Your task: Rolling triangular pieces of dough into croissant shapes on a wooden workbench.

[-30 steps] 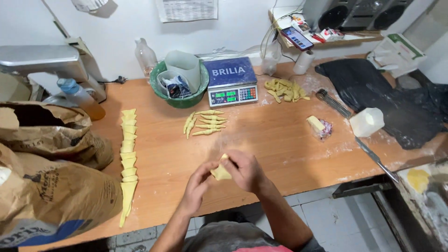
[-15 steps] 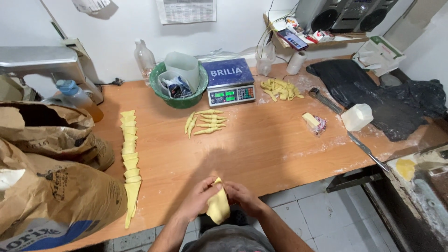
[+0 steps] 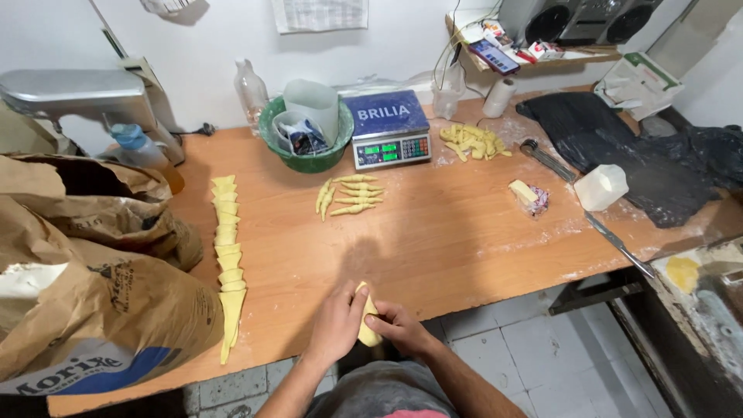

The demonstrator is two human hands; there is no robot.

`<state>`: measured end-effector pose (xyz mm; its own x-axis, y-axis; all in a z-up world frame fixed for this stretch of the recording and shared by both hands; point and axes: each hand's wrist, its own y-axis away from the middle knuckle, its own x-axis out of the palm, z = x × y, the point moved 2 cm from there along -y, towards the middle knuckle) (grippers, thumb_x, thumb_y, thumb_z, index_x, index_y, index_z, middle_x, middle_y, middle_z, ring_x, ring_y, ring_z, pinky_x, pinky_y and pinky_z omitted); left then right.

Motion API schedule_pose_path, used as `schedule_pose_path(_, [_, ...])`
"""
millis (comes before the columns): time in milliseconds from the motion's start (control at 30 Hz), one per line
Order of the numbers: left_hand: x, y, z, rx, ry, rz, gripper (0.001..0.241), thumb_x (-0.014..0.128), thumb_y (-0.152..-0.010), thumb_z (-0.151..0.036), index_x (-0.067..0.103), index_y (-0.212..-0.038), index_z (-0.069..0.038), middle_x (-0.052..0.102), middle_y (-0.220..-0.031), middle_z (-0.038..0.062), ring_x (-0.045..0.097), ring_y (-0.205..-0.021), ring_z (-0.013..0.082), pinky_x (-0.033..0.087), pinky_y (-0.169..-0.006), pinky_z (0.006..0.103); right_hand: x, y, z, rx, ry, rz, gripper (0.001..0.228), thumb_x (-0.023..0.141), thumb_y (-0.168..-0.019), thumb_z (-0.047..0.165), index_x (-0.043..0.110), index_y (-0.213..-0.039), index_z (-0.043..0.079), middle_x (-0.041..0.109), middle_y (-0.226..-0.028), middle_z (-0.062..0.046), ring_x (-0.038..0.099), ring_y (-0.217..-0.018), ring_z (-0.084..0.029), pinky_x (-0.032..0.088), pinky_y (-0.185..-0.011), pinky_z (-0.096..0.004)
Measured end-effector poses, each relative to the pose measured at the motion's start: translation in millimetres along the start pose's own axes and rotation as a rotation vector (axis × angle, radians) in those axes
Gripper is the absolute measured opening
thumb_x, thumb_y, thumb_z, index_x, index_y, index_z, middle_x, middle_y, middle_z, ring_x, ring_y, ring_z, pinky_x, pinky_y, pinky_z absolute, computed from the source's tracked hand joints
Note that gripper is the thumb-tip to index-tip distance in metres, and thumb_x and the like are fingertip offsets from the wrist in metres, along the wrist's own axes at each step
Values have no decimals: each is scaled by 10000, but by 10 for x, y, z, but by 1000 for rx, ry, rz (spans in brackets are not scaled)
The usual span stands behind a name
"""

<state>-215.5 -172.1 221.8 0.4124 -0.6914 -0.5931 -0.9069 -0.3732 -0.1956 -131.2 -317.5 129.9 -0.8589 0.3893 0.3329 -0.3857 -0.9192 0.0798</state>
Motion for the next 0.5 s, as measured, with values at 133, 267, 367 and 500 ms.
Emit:
schedule_pose_path(133, [189,28,212,-373,242,90,367,484,-1033,-377,601,-927,-46,680,-801,198,690,-777,356,500,-699,464,-78,52,-107,41,48,-16,280,613,-1055,289,679,-1109,22,648,-912,40,557,-805,-64,458,-687,-252])
schedule_pose_path(267, [217,46,205,-341,340,-1,363,483,-1046,-370,599,-971,-34,653,-770,229,664,-752,391,520,-683,480,124,164,242,2,332,-105,338,604,-1067,303,691,-914,14,623,-746,29,530,-679,-62,434,-583,-269])
schedule_pose_path(367, [15,-84,267,-306,160,-135,334,484,-1016,-372,630,-1079,-78,687,-767,220,704,-736,402,522,-642,502,204,206,556,-55,671,-123,298,618,-1031,290,685,-901,30,619,-670,-20,559,-617,-83,456,-559,-287])
schedule_pose_path(500, [-275,-298,356,-10,-133,-303,320,529,-1017,-363,670,-1113,-92,701,-811,226,698,-754,454,534,-603,523,118,410,662,166,791,-132,335,638,-1022,317,672,-844,35,602,-605,-67,572,-562,-137,475,-542,-312])
